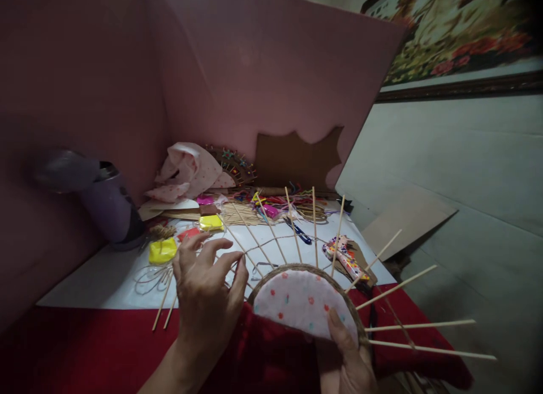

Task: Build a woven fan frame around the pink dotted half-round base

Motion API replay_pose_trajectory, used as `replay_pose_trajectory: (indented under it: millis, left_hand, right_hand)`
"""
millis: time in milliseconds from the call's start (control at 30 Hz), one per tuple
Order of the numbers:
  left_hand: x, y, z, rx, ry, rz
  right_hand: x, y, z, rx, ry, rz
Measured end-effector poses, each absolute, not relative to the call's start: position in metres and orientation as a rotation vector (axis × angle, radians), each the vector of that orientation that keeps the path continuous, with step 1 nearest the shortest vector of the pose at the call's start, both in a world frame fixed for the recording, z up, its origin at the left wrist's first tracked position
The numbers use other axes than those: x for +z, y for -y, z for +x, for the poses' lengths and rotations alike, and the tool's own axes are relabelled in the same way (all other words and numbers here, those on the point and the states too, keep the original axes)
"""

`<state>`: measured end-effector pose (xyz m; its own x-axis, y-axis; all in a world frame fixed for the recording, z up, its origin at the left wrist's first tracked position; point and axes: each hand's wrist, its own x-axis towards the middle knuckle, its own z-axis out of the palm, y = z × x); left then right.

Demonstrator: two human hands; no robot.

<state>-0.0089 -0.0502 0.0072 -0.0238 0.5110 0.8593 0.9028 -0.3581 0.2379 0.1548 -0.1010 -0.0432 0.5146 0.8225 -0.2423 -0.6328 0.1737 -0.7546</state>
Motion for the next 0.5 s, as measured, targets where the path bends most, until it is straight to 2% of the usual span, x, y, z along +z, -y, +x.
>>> replay_pose_trajectory:
  millis: [267,500]
  left_hand:
    - [0.006,0.049,-0.012,-1.279,1.578,-1.746]
    - [-0.005,0.043,-0.018,-1.517,1.535,-1.831]
  right_hand:
    - [-0.039,0.101,0.147,1.15,0.303,-0.948]
    - [-0.038,0.1,0.145,1.205,0.299,-0.957]
